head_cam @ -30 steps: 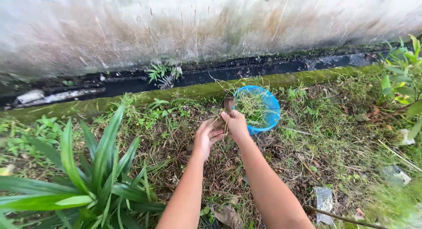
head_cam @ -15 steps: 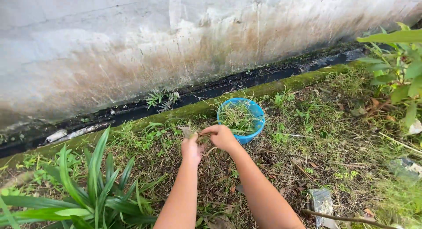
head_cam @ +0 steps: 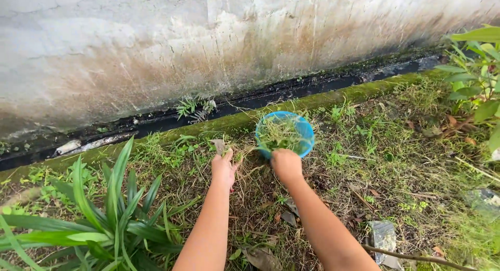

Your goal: Pulling weeds and small grass from the ground and placing them into a blue bowl.

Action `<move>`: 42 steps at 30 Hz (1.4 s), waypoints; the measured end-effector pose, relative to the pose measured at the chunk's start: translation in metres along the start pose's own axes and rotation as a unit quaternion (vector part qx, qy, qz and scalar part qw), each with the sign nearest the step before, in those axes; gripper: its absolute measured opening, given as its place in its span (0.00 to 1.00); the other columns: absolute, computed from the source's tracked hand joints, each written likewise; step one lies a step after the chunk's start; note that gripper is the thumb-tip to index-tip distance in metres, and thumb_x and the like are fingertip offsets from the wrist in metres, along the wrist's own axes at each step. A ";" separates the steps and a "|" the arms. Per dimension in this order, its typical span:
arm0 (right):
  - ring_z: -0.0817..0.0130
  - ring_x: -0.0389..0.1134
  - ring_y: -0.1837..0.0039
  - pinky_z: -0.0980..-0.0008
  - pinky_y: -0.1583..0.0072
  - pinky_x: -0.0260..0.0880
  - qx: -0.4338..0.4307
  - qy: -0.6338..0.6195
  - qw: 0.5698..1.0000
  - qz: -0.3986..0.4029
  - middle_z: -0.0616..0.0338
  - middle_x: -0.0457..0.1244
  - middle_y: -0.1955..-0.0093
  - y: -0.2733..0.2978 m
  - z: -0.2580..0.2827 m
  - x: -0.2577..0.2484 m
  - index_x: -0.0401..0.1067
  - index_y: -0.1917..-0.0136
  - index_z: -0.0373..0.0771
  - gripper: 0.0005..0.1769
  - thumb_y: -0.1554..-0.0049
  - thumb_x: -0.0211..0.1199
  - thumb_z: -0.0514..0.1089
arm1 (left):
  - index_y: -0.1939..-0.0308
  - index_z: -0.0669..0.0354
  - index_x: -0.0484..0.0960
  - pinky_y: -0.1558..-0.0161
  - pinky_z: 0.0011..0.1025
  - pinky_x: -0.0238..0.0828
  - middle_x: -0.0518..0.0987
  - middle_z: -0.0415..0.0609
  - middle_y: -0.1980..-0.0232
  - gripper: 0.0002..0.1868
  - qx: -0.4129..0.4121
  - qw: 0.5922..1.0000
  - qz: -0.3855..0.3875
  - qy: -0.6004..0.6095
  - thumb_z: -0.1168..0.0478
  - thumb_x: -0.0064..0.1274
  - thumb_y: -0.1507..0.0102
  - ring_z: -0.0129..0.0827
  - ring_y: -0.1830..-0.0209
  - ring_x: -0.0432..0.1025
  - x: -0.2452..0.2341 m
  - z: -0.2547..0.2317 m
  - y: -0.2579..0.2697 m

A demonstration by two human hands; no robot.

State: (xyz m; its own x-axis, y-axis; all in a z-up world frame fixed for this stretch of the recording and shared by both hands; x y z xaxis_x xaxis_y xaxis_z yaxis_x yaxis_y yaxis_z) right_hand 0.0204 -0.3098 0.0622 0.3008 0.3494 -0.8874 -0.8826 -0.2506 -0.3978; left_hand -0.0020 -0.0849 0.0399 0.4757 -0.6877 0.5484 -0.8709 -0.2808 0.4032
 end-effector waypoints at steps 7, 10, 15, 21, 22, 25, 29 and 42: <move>0.55 0.71 0.57 0.56 0.52 0.72 -0.136 0.006 0.984 0.115 0.53 0.68 0.61 0.050 0.113 0.006 0.73 0.63 0.39 0.04 0.51 0.64 0.41 | 0.37 0.55 0.75 0.49 0.44 0.73 0.78 0.47 0.42 0.18 0.052 0.997 0.053 0.030 0.63 0.51 0.32 0.37 0.46 0.72 -0.012 -0.008 0.003; 0.52 0.72 0.55 0.55 0.52 0.72 -0.165 -0.016 0.975 0.148 0.51 0.68 0.58 0.071 0.147 0.000 0.75 0.60 0.39 0.06 0.53 0.64 0.40 | 0.36 0.53 0.75 0.52 0.42 0.71 0.78 0.45 0.45 0.19 0.067 0.996 0.053 -0.005 0.62 0.51 0.32 0.35 0.51 0.72 -0.005 -0.026 0.013; 0.50 0.72 0.57 0.54 0.52 0.73 -0.165 -0.036 0.944 0.283 0.45 0.69 0.60 0.075 0.169 -0.018 0.81 0.57 0.36 0.13 0.52 0.68 0.46 | 0.36 0.55 0.75 0.55 0.43 0.75 0.78 0.46 0.45 0.20 0.112 0.986 0.086 -0.083 0.60 0.52 0.32 0.33 0.51 0.73 0.023 -0.044 0.028; 0.73 0.71 0.69 0.68 0.60 0.76 -0.034 -0.169 0.882 0.440 0.58 0.70 0.69 0.027 0.127 -0.055 0.84 0.57 0.37 0.16 0.48 0.72 0.52 | 0.37 0.58 0.78 0.54 0.39 0.73 0.83 0.50 0.49 0.20 0.167 0.956 0.049 -0.235 0.61 0.55 0.33 0.37 0.54 0.75 0.029 -0.034 0.031; 0.73 0.71 0.69 0.68 0.60 0.76 -0.039 -0.170 0.882 0.438 0.58 0.70 0.69 0.021 0.126 -0.065 0.84 0.57 0.37 0.16 0.48 0.72 0.52 | 0.37 0.58 0.78 0.54 0.39 0.73 0.83 0.50 0.49 0.20 0.171 0.956 0.047 -0.235 0.61 0.55 0.33 0.37 0.54 0.75 0.024 -0.028 0.028; 0.68 0.71 0.65 0.67 0.61 0.74 0.024 -0.230 0.897 0.377 0.47 0.73 0.61 0.007 0.116 -0.082 0.84 0.52 0.37 0.18 0.50 0.73 0.51 | 0.42 0.60 0.80 0.57 0.37 0.74 0.83 0.49 0.53 0.17 0.161 0.965 0.062 -0.197 0.61 0.56 0.34 0.35 0.60 0.76 0.016 -0.016 0.030; 0.63 0.74 0.53 0.64 0.57 0.76 0.085 -0.411 0.897 0.137 0.46 0.65 0.37 0.002 0.090 -0.047 0.63 0.30 0.39 0.44 0.55 0.81 0.45 | 0.48 0.68 0.81 0.65 0.35 0.75 0.83 0.52 0.56 0.14 0.078 0.984 0.078 -0.138 0.61 0.55 0.33 0.35 0.65 0.77 0.017 -0.005 0.041; 0.57 0.69 0.35 0.63 0.34 0.72 0.043 -0.175 0.982 0.059 0.51 0.70 0.41 0.007 0.080 0.012 0.81 0.41 0.48 0.12 0.39 0.65 0.42 | 0.33 0.51 0.75 0.45 0.38 0.75 0.78 0.51 0.39 0.25 0.116 0.818 0.034 -0.562 0.68 0.52 0.36 0.39 0.49 0.78 -0.004 -0.074 0.101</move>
State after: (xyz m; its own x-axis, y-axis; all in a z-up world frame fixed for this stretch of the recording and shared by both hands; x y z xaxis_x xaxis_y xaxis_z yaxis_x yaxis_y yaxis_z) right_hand -0.0114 -0.2356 0.0676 0.0659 0.6158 -0.7851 -0.9357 -0.2352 -0.2630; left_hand -0.0827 -0.0609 0.1329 0.1246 -0.8511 -0.5100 -0.9527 -0.2462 0.1783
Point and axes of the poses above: each hand's wrist, its own y-axis away from the middle knuckle, its own x-axis out of the palm, z = x × y, the point moved 4 cm from there along -y, towards the middle knuckle
